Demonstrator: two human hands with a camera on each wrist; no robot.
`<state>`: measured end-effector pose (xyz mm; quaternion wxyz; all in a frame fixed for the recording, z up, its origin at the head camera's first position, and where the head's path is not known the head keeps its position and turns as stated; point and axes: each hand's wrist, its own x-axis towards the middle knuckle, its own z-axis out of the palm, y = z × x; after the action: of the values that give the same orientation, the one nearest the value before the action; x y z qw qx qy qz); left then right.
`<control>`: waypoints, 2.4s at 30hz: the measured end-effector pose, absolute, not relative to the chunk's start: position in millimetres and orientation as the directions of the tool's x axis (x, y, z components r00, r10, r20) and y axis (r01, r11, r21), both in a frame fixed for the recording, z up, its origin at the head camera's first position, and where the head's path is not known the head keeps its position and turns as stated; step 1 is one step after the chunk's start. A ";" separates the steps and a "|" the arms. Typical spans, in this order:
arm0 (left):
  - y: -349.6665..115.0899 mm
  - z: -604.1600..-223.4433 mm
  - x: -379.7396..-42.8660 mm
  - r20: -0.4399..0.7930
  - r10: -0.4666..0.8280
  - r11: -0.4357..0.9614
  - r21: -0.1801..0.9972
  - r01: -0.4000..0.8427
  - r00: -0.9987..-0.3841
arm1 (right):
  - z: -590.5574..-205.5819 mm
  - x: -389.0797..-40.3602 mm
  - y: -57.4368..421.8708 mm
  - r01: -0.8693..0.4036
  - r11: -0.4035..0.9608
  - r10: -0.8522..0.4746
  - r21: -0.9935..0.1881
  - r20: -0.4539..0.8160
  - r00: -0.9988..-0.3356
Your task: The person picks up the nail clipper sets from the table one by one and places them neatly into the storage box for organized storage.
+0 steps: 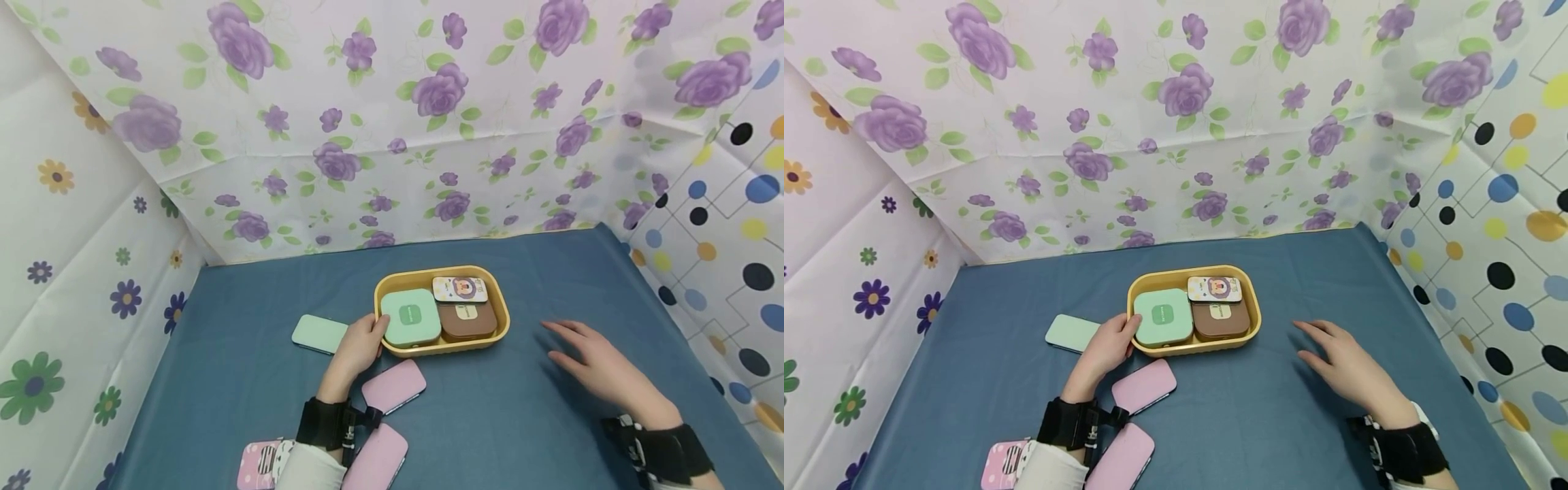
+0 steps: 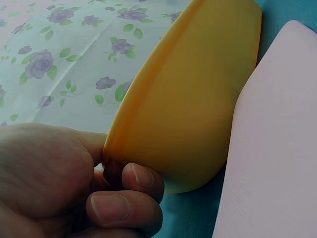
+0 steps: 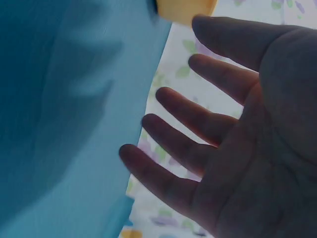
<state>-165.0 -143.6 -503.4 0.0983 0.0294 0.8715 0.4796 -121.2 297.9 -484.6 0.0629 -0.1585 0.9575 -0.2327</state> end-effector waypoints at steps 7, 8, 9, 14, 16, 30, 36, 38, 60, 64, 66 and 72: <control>-145.0 -503.9 -165.7 -0.135 0.146 0.538 0.842 -0.036 -0.980 | -490.2 -105.5 325.5 -0.210 0.866 -0.286 -0.454 -0.106 -0.952; -145.2 -503.9 -165.8 -0.134 0.146 0.536 0.843 -0.036 -0.980 | -491.4 -103.2 328.8 -0.201 0.869 -0.279 -0.451 -0.113 -0.954; -145.2 -503.7 -165.8 -0.135 0.145 0.536 0.844 -0.037 -0.980 | -492.9 -101.1 332.0 -0.193 0.873 -0.272 -0.447 -0.120 -0.955; -145.0 -502.6 -166.2 -0.139 0.144 0.537 0.842 -0.041 -0.980 | -499.6 -89.6 346.8 -0.148 0.891 -0.236 -0.429 -0.158 -0.959; -144.8 -502.9 -166.4 -0.138 0.146 0.539 0.841 -0.038 -0.980 | -502.2 -84.7 352.2 -0.125 0.903 -0.215 -0.411 -0.180 -0.960; -145.1 -505.4 -165.7 -0.150 0.148 0.529 0.847 -0.050 -0.978 | -513.9 -66.5 369.7 0.111 0.945 -0.052 -0.308 -0.476 -0.878; -144.0 -505.1 -166.4 -0.148 0.155 0.531 0.846 -0.044 -0.977 | -520.3 -57.3 374.5 0.113 0.943 -0.048 -0.313 -0.465 -0.884; -143.8 -504.4 -166.7 -0.147 0.156 0.530 0.847 -0.042 -0.977 | -522.4 -54.5 377.8 0.094 0.940 -0.066 -0.328 -0.445 -0.893; -144.9 -500.7 -165.6 -0.149 0.158 0.511 0.858 -0.048 -0.976 | -519.9 -44.7 376.4 0.147 0.962 0.036 -0.229 -0.427 -0.904; -145.0 -501.2 -165.3 -0.149 0.160 0.511 0.858 -0.047 -0.976 | -518.8 -41.4 385.0 0.088 0.958 -0.044 -0.273 -0.442 -0.896; -145.3 -501.4 -165.3 -0.150 0.160 0.516 0.855 -0.047 -0.976 | -518.6 -41.4 389.4 0.067 0.952 -0.076 -0.299 -0.443 -0.893; -145.8 -501.9 -165.9 -0.153 0.164 0.516 0.855 -0.047 -0.974 | -518.7 -44.2 395.0 0.076 0.943 -0.080 -0.324 -0.440 -0.894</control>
<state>-165.9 -145.8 -501.9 0.1077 0.0340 0.8640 0.4906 -44.2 395.0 -518.7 0.2298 -0.0010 0.9584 -0.1690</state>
